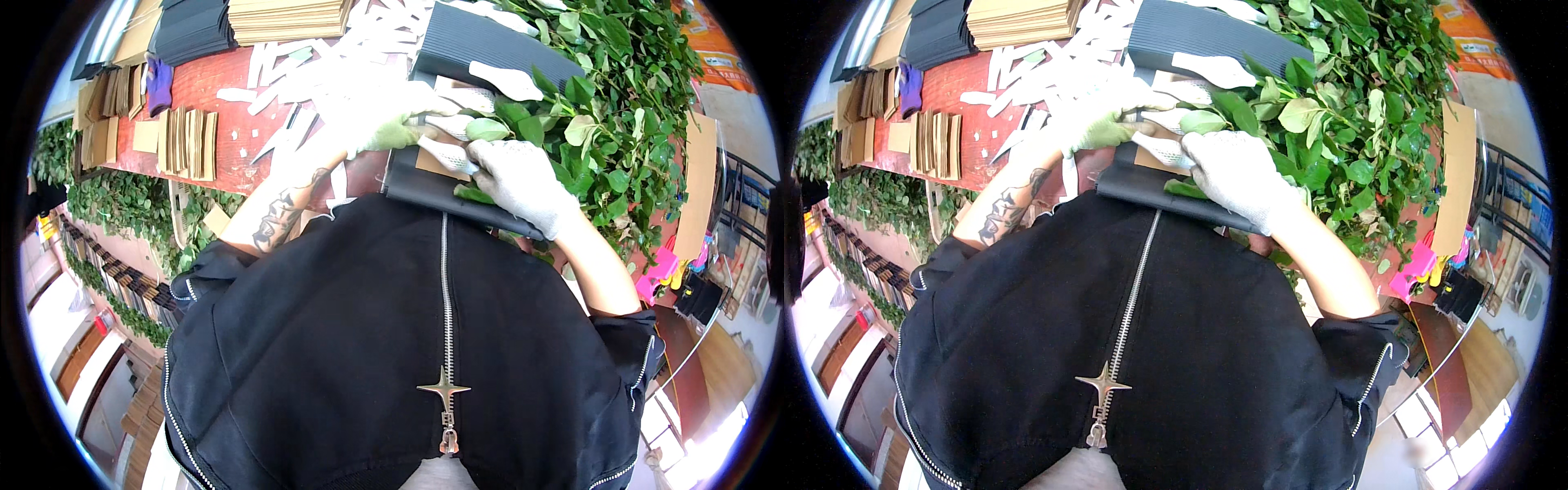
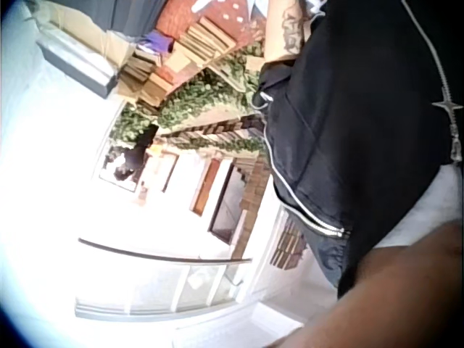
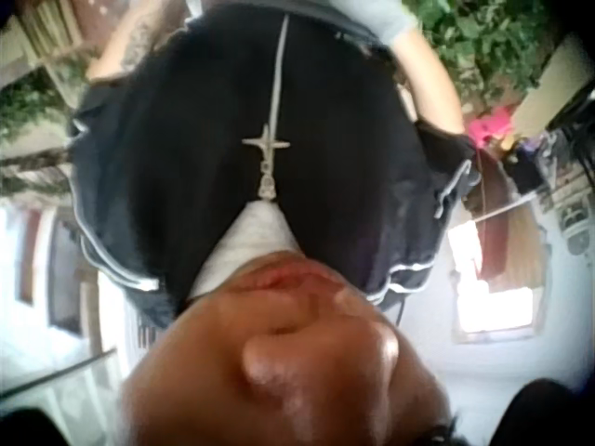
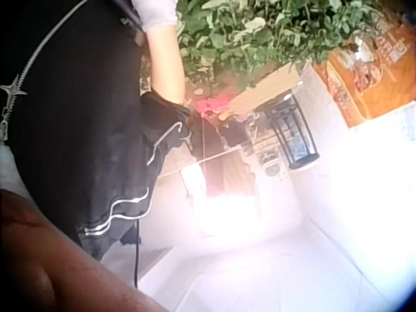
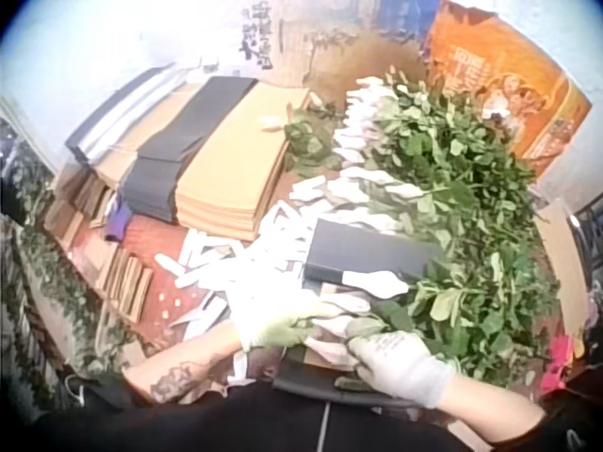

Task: The person places several flowers into a small grey box on a table, arranging them by hand.

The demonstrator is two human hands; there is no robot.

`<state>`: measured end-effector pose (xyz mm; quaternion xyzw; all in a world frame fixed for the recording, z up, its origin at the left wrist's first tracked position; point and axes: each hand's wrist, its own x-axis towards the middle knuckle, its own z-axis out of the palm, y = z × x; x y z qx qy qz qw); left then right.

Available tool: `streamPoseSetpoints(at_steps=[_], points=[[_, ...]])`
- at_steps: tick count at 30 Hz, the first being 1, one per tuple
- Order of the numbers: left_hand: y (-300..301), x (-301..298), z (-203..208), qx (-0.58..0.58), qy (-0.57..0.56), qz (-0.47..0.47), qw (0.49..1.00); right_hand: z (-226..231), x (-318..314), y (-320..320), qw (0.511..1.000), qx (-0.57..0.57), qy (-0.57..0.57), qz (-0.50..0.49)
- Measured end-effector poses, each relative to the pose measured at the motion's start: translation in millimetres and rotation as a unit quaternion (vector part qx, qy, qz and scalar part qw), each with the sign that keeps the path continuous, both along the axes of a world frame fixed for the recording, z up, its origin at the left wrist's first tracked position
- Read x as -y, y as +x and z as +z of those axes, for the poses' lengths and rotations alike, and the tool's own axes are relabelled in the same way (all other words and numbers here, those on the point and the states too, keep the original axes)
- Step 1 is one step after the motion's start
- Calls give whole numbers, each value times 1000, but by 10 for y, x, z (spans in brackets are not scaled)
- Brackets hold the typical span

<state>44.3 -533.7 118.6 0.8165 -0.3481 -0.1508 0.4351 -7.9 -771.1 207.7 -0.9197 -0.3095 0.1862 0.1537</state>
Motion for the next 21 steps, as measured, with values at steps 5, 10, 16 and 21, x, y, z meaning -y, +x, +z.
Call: streamPoseSetpoints(at_steps=[5, 10, 16, 21], points=[[30, -70, 77, -76, -34, -18, 996, -45, -202, 83, 999, -36, 7, 40], [-80, -353, 608, -145, 75, 110, 980, -264, -154, 76, 994, -63, 84, 34], [-695, -699, 798, -234, 70, 96, 965, -213, -313, 48, 998, -68, 2, -2], [-1017, -491, 983, -308, 47, 175, 934, -261, -405, -7, 998, -30, -49, -24]])
